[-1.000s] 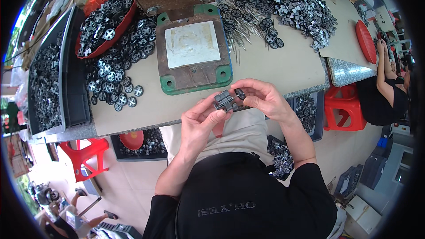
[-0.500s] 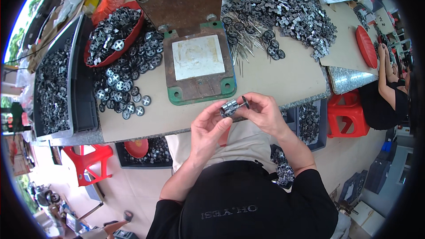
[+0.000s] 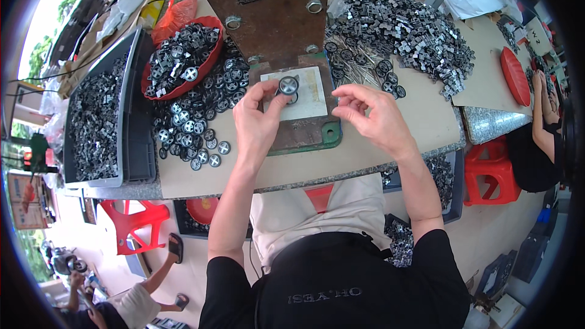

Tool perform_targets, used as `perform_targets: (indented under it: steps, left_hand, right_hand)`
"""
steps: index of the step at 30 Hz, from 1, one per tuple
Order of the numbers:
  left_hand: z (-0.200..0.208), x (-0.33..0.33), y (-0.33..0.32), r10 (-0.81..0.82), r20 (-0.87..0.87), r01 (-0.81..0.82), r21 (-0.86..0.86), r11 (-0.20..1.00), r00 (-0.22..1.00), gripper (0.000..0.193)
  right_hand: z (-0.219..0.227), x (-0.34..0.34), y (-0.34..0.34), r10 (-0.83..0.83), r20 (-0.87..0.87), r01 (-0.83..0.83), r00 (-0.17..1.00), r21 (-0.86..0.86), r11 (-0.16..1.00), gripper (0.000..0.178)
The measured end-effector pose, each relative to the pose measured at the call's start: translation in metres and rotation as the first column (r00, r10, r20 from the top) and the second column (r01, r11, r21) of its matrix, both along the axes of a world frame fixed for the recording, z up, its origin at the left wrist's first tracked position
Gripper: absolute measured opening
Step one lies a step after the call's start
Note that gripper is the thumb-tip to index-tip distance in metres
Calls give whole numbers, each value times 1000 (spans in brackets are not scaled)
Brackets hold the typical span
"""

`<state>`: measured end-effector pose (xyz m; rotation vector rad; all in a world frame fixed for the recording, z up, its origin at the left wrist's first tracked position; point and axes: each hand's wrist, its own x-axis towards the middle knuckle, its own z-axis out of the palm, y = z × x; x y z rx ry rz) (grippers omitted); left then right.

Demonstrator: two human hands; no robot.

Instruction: The person assembles hardware components by inserting metal rods into wheels, attaching metal brackets, and pressing them together using a manual press machine.

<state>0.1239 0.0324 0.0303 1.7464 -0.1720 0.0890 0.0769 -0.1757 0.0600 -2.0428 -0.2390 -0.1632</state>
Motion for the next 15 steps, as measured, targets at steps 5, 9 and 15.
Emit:
perform_targets:
  steps: [5,9,15]
  left_hand:
    - [-8,13,-7,109,167,-128,108,986,980,17]
    - [-10,5,-6,139,243,-186,179,966,960,18]
    - [-19,1,-4,160,259,-210,180,961,952,18]
  right_hand:
    - [21,13,-33,-72,31,73,997,-15,997,17]
    - [85,30,-59,-97,252,121,963,-84,989,16]
    - [240,115,-76,-52,712,135,700,-61,989,16]
